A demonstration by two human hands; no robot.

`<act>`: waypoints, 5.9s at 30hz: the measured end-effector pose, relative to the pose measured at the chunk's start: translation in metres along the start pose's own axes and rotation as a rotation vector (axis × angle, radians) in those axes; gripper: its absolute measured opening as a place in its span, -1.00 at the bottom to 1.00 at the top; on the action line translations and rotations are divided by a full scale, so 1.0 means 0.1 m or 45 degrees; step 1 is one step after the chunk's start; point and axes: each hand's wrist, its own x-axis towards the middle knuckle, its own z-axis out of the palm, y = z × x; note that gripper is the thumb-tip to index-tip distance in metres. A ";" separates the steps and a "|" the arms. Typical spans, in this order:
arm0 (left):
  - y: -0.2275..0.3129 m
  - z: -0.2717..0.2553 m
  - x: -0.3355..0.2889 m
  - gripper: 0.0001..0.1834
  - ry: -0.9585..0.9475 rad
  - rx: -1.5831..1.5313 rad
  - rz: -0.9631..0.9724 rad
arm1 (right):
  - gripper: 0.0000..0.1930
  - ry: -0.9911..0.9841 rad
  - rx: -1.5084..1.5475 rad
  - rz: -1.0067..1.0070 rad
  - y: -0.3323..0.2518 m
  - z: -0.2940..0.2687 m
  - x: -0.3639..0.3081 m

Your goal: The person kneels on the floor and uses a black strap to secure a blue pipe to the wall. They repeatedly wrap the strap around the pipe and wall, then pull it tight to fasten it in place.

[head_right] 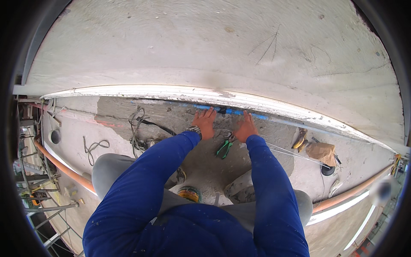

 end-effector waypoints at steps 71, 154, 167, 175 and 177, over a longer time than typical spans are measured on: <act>0.25 -0.27 0.18 -0.04 -0.189 0.169 -0.143 | -0.48 0.127 0.429 0.087 0.91 -1.55 -2.25; 0.13 -0.05 0.23 -0.07 -0.081 -0.005 -0.147 | -0.47 0.097 0.634 -0.027 0.94 -1.56 -2.31; 0.18 -0.25 0.11 -0.06 -0.151 -0.019 -0.120 | -0.45 0.058 0.701 0.056 0.92 -1.54 -2.29; 0.14 -0.23 0.12 -0.06 -0.149 -0.051 -0.083 | -0.46 0.053 0.705 0.024 0.95 -1.51 -2.25; 0.13 -0.22 0.13 -0.06 -0.147 -0.071 -0.083 | -0.46 0.041 0.707 0.025 0.95 -1.51 -2.23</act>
